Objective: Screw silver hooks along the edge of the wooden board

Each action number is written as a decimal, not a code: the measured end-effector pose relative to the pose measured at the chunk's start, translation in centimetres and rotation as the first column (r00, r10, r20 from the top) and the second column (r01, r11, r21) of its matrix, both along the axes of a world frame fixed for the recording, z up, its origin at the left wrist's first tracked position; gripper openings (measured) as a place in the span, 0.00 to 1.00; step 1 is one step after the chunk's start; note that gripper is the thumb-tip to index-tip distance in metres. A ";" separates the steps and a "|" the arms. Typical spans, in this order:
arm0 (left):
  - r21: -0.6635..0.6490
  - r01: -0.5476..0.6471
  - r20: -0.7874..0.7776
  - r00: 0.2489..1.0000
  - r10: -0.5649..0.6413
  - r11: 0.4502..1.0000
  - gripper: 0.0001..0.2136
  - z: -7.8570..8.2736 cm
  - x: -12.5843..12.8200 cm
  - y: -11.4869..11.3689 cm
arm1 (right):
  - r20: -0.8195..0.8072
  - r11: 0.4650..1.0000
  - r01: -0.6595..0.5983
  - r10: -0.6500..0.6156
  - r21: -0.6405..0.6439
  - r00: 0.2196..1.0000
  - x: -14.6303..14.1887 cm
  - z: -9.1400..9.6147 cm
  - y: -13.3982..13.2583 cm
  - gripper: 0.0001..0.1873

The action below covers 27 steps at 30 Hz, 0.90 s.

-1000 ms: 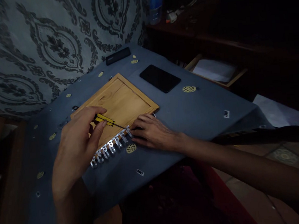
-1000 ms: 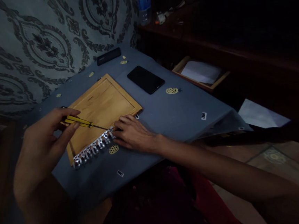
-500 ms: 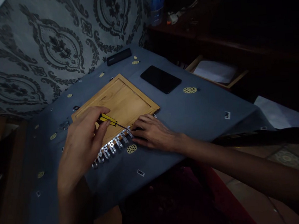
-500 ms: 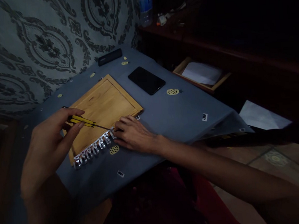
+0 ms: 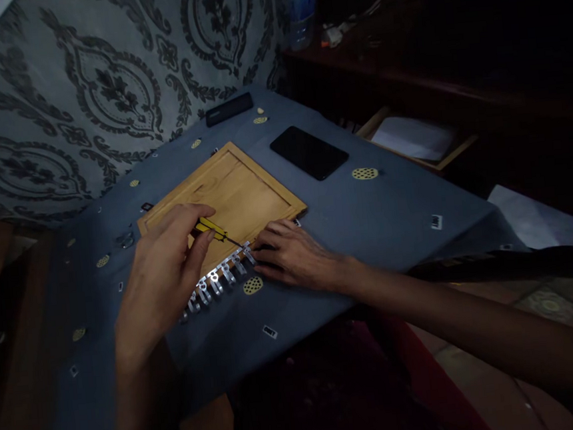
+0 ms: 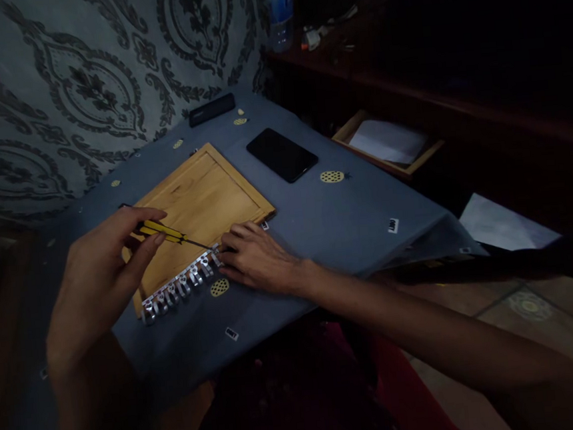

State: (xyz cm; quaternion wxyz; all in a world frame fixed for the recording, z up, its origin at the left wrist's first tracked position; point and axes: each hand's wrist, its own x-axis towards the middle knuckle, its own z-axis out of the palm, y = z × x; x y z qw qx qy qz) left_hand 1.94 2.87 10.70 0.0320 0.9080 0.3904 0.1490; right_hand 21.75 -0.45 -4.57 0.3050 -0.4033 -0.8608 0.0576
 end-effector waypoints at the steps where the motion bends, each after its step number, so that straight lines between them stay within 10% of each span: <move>1: -0.001 0.010 0.005 1.000 -0.010 1.000 0.10 0.0 0.1 0.0 | -0.002 1.000 0.001 -0.001 -0.004 1.000 0.0 0.0 0.0 0.12; 27: 0.069 0.033 0.140 0.989 -0.042 0.997 0.08 -1.5 0.9 0.3 | -0.049 0.998 -0.002 0.005 0.061 0.999 0.0 -0.7 0.1 0.11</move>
